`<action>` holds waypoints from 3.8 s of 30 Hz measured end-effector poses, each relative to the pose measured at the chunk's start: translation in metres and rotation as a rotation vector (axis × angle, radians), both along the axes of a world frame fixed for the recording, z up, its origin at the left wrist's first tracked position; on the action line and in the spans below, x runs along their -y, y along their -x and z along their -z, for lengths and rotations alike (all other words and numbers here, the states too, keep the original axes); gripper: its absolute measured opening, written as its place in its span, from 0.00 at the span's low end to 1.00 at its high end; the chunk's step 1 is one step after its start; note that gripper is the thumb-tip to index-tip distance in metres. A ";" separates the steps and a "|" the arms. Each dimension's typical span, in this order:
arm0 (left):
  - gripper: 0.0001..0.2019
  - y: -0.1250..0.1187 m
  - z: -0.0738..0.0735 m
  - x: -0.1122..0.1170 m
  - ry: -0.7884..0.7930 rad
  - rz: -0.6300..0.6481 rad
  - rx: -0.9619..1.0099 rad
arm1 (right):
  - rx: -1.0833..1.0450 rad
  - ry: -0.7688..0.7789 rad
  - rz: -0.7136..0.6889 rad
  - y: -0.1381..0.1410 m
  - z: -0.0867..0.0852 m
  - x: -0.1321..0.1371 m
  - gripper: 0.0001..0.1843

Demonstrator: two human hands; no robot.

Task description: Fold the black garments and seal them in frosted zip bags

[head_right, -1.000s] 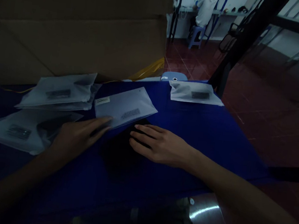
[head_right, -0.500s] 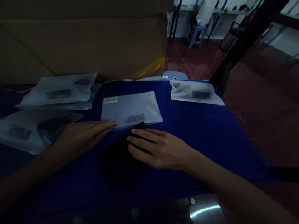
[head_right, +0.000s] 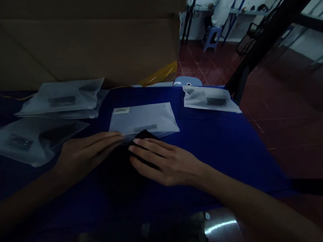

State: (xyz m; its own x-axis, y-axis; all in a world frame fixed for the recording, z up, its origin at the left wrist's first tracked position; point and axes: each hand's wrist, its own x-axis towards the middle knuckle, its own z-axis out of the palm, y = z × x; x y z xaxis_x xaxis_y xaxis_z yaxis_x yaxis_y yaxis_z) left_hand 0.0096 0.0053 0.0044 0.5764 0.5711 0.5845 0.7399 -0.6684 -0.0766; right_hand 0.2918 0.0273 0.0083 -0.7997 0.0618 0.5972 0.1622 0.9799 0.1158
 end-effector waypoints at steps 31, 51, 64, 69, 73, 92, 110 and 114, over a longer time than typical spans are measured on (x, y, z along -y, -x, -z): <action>0.17 0.001 -0.002 0.003 0.064 0.099 -0.104 | 0.104 -0.010 0.586 0.000 0.002 0.005 0.23; 0.20 -0.007 -0.001 0.011 0.422 0.029 0.184 | 0.203 0.152 0.340 -0.007 0.008 -0.008 0.22; 0.25 -0.015 -0.013 0.017 0.406 0.138 0.159 | 0.206 -0.171 0.709 0.002 0.010 0.003 0.21; 0.24 -0.014 -0.012 0.016 0.442 0.086 0.156 | 0.105 -0.152 0.437 0.000 0.011 -0.001 0.16; 0.22 -0.011 -0.013 0.013 0.499 0.078 0.178 | 0.104 -0.090 0.313 0.001 0.011 -0.005 0.12; 0.07 -0.008 -0.009 0.011 0.149 0.230 0.146 | -0.122 -0.281 0.111 0.006 0.010 0.007 0.09; 0.12 -0.020 -0.002 0.020 0.231 0.305 0.142 | -0.218 -0.226 0.076 0.019 0.009 0.018 0.09; 0.11 -0.014 0.003 0.014 0.186 0.320 0.126 | -0.164 -0.207 0.156 0.018 0.010 0.014 0.12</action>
